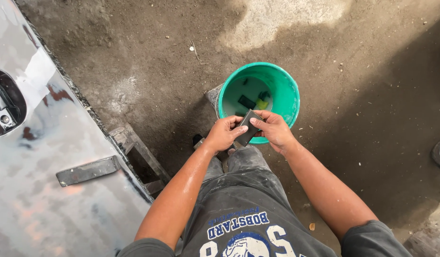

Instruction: The person sands a white car door using a sanding block and a yellow cloth. They repeatedly dip the sanding block into a green bucket of water and wipe the surface around the door handle area.

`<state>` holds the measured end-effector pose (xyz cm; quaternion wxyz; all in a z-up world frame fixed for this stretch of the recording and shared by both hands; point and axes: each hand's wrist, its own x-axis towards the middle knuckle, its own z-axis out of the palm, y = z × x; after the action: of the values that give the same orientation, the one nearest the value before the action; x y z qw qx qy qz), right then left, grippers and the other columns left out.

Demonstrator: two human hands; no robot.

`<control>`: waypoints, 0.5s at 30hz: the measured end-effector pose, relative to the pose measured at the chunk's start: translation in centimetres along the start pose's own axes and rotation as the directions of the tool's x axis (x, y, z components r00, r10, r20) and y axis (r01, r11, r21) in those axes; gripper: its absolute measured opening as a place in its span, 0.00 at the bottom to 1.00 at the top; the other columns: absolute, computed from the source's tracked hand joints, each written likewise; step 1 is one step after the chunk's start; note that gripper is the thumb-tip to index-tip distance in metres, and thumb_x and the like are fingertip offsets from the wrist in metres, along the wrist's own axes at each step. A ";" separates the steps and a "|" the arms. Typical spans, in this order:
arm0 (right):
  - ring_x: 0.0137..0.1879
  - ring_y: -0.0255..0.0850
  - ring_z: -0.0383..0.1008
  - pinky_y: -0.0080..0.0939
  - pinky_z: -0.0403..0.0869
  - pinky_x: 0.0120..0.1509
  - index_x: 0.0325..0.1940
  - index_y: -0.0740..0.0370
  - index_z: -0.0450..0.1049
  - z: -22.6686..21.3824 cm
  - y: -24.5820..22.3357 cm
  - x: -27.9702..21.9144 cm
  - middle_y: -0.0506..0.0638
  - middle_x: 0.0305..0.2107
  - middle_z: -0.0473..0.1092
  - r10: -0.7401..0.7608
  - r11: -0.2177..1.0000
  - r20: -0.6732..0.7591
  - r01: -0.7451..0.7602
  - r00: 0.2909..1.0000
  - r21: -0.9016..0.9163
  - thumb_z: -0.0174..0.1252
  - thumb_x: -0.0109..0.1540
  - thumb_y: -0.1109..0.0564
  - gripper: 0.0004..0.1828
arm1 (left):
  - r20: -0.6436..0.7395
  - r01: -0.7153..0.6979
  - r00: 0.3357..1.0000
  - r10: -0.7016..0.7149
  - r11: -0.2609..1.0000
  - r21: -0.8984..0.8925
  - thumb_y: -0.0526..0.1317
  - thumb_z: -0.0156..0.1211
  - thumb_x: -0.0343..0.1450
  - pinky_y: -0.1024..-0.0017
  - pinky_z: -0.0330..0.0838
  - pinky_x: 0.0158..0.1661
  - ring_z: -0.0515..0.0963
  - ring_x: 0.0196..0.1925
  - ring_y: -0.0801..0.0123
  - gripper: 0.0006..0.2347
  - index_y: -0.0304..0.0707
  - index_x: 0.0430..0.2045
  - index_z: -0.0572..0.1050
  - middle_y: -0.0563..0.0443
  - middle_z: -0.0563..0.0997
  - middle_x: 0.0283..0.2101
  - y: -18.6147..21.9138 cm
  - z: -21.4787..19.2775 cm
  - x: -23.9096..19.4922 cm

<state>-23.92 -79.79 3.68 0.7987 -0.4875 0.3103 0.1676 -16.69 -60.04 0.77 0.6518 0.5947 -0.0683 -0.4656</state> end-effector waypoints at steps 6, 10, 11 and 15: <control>0.50 0.36 0.76 0.41 0.74 0.51 0.60 0.57 0.74 -1.4 1.1 3.2 0.44 0.48 0.76 0.001 0.981 -0.253 -0.049 0.968 -0.187 0.58 0.67 0.50 0.18 | -0.203 0.045 0.976 -0.076 0.988 -0.151 0.33 0.62 0.72 0.72 0.75 0.45 0.80 0.42 0.75 0.11 0.27 0.46 0.73 0.48 0.83 0.42 -1.7 -0.2 -0.4; 0.52 0.44 0.76 0.45 0.75 0.53 0.61 0.59 0.73 -7.7 7.7 11.1 0.50 0.50 0.75 -0.224 0.801 -0.299 0.000 0.928 -0.599 0.63 0.62 0.52 0.24 | -0.306 0.014 0.946 -0.103 0.960 -0.280 0.32 0.60 0.73 0.72 0.73 0.49 0.79 0.45 0.76 0.10 0.29 0.46 0.71 0.49 0.82 0.44 -3.4 -1.8 -1.4; 0.56 0.48 0.75 0.46 0.74 0.57 0.63 0.58 0.72 -8.0 8.3 12.5 0.53 0.52 0.75 -0.220 0.655 -0.251 -0.048 0.942 -0.754 0.63 0.61 0.52 0.26 | -0.325 -0.010 0.940 -0.107 0.941 -0.339 0.31 0.59 0.73 0.73 0.72 0.51 0.79 0.46 0.76 0.09 0.30 0.46 0.71 0.49 0.81 0.44 -3.8 -2.3 -1.9; 0.66 0.64 0.64 0.56 0.67 0.67 0.69 0.63 0.66 -11.9 13.2 20.7 0.67 0.64 0.62 -0.230 0.144 -0.104 -0.072 0.968 -0.987 0.61 0.58 0.54 0.35 | -0.401 -0.072 0.907 -0.125 0.894 -0.442 0.30 0.57 0.75 0.74 0.70 0.52 0.77 0.46 0.78 0.08 0.31 0.46 0.71 0.51 0.81 0.44 -5.6 -3.9 -3.5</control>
<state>-19.88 -84.78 -22.82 0.2521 -0.9210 0.1895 0.2288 -19.07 -54.06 -3.41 0.7634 0.5157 0.1904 -0.3390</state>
